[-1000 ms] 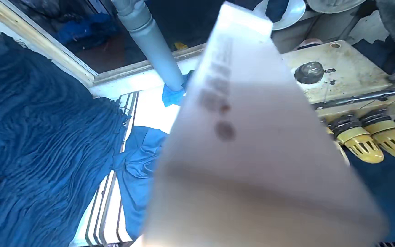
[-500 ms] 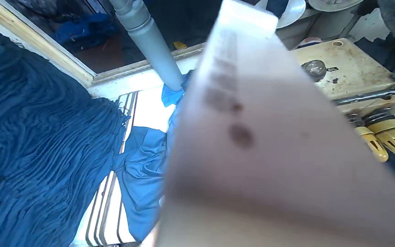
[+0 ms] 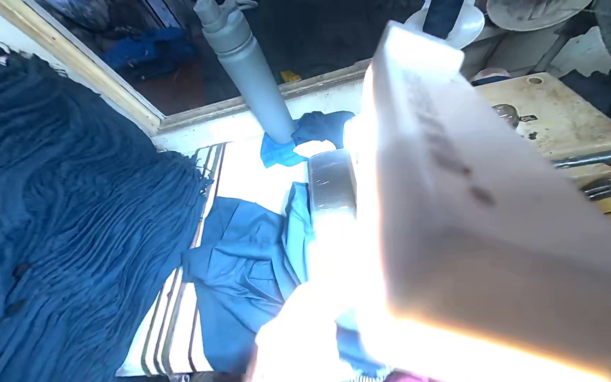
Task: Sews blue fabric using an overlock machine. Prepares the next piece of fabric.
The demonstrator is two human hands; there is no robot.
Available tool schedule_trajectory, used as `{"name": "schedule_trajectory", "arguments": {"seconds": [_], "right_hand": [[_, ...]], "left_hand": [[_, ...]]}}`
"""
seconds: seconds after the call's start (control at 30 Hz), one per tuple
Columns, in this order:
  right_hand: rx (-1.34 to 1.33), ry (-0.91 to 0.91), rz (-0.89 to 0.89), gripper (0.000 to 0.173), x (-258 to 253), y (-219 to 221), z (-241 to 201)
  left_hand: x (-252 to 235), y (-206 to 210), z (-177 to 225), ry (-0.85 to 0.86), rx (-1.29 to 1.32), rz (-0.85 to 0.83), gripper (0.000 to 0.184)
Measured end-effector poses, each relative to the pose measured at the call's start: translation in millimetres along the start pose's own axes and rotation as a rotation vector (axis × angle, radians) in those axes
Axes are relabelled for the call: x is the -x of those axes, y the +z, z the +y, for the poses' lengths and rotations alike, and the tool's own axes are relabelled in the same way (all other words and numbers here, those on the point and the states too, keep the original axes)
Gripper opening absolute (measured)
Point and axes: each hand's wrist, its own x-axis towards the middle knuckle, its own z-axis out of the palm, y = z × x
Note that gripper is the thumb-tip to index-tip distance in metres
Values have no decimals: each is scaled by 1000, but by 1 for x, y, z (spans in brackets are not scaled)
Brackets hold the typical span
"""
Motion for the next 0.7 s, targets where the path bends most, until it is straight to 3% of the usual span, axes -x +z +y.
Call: {"name": "schedule_trajectory", "arguments": {"seconds": [0.1,0.17,0.27,0.43,0.5,0.6,0.63,0.7], "right_hand": [[13,37,204,19,2,-22,6],[-108,8,240,8,5,-22,5],[-211,20,242,20,11,-12,5],[-127,-19,238,15,11,-20,1],[-94,-79,125,10,10,-20,-15],[-246,-249,-47,7,11,-8,-39],[-318,-282,-54,8,12,-1,-44],[-397,-272,-48,27,18,13,-45]], "left_hand": [[-11,-7,-40,-40,-213,60,50],[-19,-7,-49,2,-170,101,41],[-28,-8,-53,96,-197,135,21],[-25,-23,-54,84,-296,180,19],[-22,-26,-32,52,-153,36,24],[-18,-19,13,50,79,-411,52],[-16,-14,17,99,61,-469,44],[-19,-6,16,234,43,-345,11]]}}
